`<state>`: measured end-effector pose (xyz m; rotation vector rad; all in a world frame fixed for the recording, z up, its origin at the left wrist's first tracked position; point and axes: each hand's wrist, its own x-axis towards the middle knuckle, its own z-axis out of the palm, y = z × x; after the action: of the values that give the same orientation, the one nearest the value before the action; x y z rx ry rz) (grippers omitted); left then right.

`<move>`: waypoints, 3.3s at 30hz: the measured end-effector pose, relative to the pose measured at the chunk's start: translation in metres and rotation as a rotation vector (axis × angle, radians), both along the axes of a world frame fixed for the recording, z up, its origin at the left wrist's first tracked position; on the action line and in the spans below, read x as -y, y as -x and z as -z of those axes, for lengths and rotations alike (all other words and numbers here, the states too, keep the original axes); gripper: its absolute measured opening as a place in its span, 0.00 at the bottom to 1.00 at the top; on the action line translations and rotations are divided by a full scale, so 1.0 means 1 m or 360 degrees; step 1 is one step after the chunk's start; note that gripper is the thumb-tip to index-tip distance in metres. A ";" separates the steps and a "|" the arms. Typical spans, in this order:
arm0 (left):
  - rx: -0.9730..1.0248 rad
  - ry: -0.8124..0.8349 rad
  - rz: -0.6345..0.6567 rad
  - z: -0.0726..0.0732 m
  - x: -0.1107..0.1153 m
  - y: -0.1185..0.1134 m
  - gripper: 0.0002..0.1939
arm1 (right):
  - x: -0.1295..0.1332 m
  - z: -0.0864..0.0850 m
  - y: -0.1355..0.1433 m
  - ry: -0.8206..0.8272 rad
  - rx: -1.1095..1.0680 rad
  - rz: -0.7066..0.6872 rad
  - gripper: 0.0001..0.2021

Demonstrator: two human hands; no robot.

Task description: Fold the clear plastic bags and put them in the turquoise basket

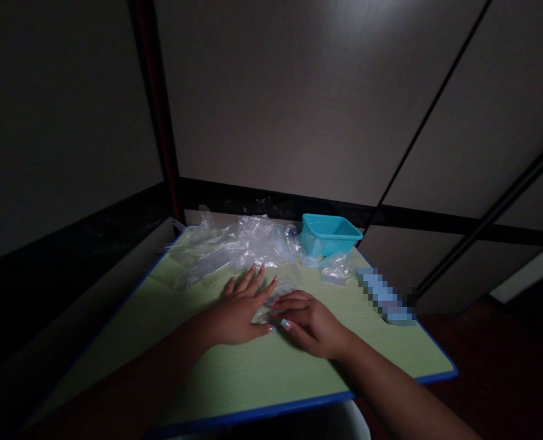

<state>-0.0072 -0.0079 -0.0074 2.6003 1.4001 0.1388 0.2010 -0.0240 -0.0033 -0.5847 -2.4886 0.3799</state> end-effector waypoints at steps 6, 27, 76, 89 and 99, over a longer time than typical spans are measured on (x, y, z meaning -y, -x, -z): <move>-0.0011 0.0012 0.0008 -0.001 0.000 0.000 0.44 | 0.000 0.003 0.000 -0.0028 0.0043 -0.0012 0.10; -0.0046 0.0072 0.0035 -0.002 0.000 -0.002 0.41 | -0.004 0.008 -0.001 -0.0086 0.0092 0.0103 0.10; -0.0040 0.0165 0.0053 0.003 -0.009 0.005 0.31 | -0.004 0.007 -0.006 -0.0250 0.0041 -0.0074 0.09; -0.0022 0.0091 0.0054 0.001 -0.012 0.006 0.33 | -0.003 0.009 -0.005 -0.0279 0.0144 -0.0066 0.09; -0.0067 0.0182 0.0038 -0.011 -0.018 0.021 0.43 | -0.004 0.012 -0.004 -0.0290 0.0155 -0.0060 0.09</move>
<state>-0.0282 0.0101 0.0035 2.5391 1.3484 0.0001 0.2051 -0.0201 -0.0157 -0.4934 -2.5950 0.1391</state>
